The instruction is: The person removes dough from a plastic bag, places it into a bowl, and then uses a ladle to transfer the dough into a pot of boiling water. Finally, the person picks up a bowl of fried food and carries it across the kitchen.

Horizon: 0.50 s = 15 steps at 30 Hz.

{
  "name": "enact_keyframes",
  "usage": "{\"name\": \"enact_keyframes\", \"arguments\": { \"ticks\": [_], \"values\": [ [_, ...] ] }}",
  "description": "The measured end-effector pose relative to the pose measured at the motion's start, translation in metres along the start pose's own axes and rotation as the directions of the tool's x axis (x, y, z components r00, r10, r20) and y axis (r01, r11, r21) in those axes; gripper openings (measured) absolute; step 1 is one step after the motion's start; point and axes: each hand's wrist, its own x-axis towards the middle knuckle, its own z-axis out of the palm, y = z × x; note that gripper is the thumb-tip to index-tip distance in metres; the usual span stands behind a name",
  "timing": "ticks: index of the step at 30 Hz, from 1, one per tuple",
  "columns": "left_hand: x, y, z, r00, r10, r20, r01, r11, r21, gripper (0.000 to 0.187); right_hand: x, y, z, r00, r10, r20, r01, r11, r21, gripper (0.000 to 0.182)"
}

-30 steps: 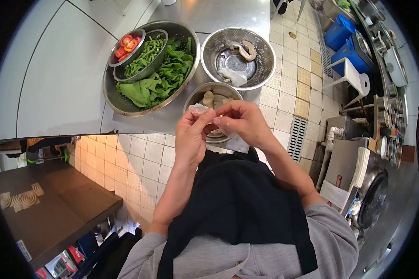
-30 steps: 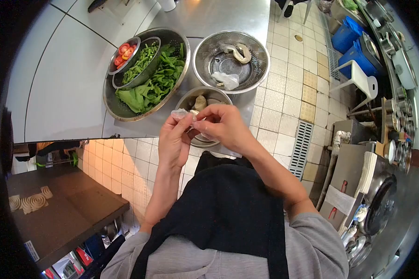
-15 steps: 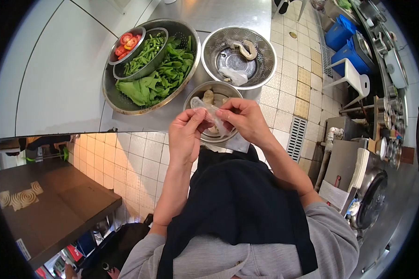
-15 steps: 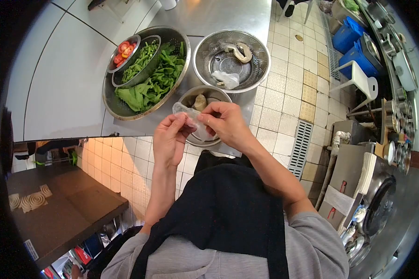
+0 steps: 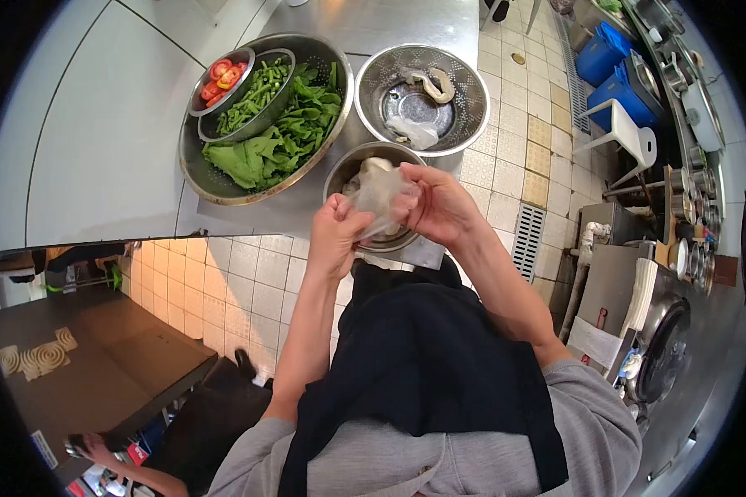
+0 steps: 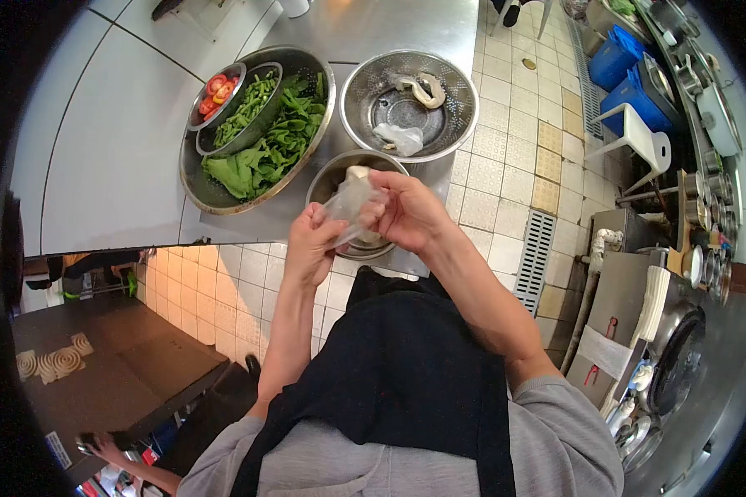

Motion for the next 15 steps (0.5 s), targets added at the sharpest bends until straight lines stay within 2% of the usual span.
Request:
{"name": "enact_keyframes", "arguments": {
  "ticks": [1, 2, 3, 6, 7, 9, 10, 12, 13, 15],
  "values": [
    [0.002, 0.000, 0.002, 0.997, 0.048, -0.059, -0.039, 0.989, 0.142, 0.019, -0.002, 0.002, 0.004, 0.999, -0.013, 0.048, 0.017, 0.996, -0.083, 0.006],
    [0.006, -0.004, 0.012, 0.983, 0.091, -0.160, -0.071, 0.990, 0.125, 0.016, -0.003, 0.003, 0.009, 0.995, -0.024, 0.099, 0.040, 0.985, -0.166, 0.008],
    [0.008, -0.001, 0.023, 0.957, 0.131, -0.259, -0.105, 0.988, 0.110, 0.013, -0.006, 0.002, 0.013, 0.997, -0.027, 0.072, 0.047, 0.955, -0.292, 0.012],
    [0.012, 0.009, 0.032, 0.973, -0.002, -0.230, -0.025, 0.993, -0.114, 0.004, -0.013, 0.000, 0.020, 0.998, -0.056, 0.007, 0.048, 0.787, -0.615, 0.031],
    [0.012, 0.014, 0.039, 0.962, -0.035, -0.270, -0.018, 0.982, -0.189, 0.007, -0.013, 0.003, 0.019, 0.986, -0.166, 0.025, 0.127, 0.636, -0.762, 0.032],
    [0.012, 0.022, 0.055, 0.936, -0.110, -0.335, -0.009, 0.942, -0.334, 0.013, -0.010, 0.010, 0.010, 0.923, -0.364, 0.124, 0.222, 0.241, -0.945, 0.033],
    [0.014, 0.016, 0.051, 0.956, -0.095, -0.279, -0.016, 0.928, -0.372, 0.015, -0.008, 0.012, 0.003, 0.881, -0.448, 0.154, 0.182, 0.019, -0.983, 0.041],
    [0.019, 0.002, 0.041, 0.984, -0.060, -0.168, -0.022, 0.895, -0.446, 0.018, -0.001, 0.010, -0.001, 0.868, -0.486, 0.104, 0.151, 0.057, -0.987, 0.050],
    [0.019, 0.001, 0.037, 0.995, -0.028, -0.095, -0.013, 0.913, -0.408, 0.019, 0.004, 0.009, -0.004, 0.860, -0.504, 0.078, 0.135, 0.079, -0.988, 0.054],
    [0.018, 0.003, 0.034, 0.998, 0.018, 0.057, 0.002, 0.944, -0.331, 0.021, 0.022, 0.008, -0.021, 0.782, -0.543, 0.305, 0.268, -0.150, -0.952, 0.063]
  ]
}}
